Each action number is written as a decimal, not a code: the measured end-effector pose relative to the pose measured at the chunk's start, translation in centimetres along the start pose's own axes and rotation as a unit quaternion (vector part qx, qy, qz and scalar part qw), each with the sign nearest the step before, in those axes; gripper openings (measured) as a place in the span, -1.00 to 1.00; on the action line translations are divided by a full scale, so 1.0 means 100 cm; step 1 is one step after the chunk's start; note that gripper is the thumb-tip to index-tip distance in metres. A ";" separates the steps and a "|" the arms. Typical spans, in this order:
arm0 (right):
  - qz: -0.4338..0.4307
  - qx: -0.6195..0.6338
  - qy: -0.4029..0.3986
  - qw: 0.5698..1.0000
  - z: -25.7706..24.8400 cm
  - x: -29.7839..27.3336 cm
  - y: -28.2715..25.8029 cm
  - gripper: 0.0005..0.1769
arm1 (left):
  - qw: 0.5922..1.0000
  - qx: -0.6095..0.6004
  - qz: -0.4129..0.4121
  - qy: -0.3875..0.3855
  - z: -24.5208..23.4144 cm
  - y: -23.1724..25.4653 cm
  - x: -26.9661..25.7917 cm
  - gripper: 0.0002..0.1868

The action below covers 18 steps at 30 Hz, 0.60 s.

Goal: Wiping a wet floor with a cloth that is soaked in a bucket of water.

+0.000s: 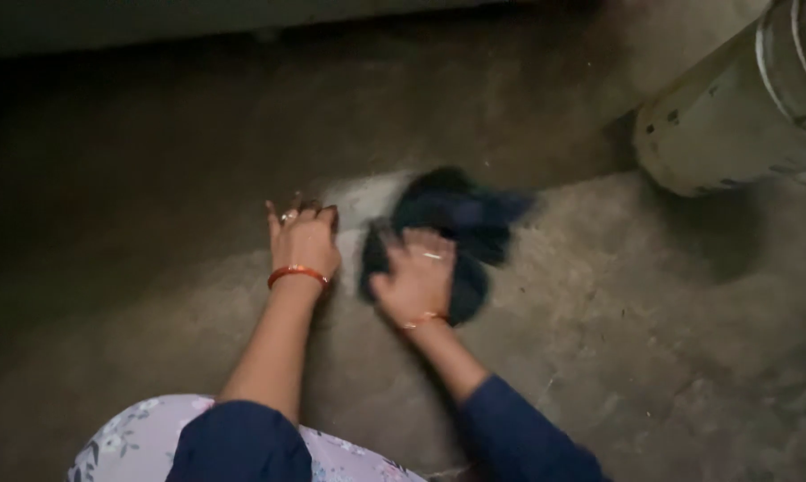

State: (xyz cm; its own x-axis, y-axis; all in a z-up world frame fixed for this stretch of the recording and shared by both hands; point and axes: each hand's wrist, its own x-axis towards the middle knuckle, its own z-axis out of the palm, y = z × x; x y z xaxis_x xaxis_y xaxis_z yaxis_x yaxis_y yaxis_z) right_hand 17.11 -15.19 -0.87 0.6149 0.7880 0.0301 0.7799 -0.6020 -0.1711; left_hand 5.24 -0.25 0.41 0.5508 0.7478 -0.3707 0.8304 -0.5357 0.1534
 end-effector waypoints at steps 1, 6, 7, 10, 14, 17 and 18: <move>-0.115 0.036 -0.013 0.993 0.009 0.012 -0.013 -0.24 | 0.995 -0.028 0.016 0.094 0.011 -0.005 0.001 -0.49; -0.300 0.051 -0.076 0.950 0.042 0.108 0.024 -0.21 | 0.973 -0.060 0.060 0.216 -0.003 -0.007 -0.018 -0.41; -0.270 0.027 -0.048 0.961 0.041 0.128 0.044 -0.18 | 0.972 -0.066 0.066 0.217 -0.009 -0.007 -0.021 -0.39; -0.192 -0.024 -0.012 0.981 0.040 0.173 0.119 -0.15 | 0.976 -0.056 0.064 0.199 -0.016 -0.006 -0.021 -0.43; -0.028 -0.042 -0.007 0.999 0.053 0.196 0.269 -0.02 | 0.999 0.016 0.033 0.039 -0.049 0.018 -0.039 -0.26; 0.156 0.063 -0.113 0.979 -0.003 0.176 0.340 0.24 | 0.997 0.014 -0.012 -0.079 -0.039 0.017 -0.031 -0.04; 0.157 0.060 -0.117 0.979 0.000 0.151 0.356 0.24 | 0.996 0.011 -0.011 -0.084 -0.039 0.017 -0.034 -0.04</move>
State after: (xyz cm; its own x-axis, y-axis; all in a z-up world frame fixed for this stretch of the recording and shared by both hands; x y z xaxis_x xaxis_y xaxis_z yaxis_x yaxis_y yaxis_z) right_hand 54.16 -24.70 -6.48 0.7679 0.5823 -0.2669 0.5285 -0.8114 -0.2496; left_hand 5.11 -2.14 5.53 0.5092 0.6837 -0.5227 0.8388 -0.5302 0.1237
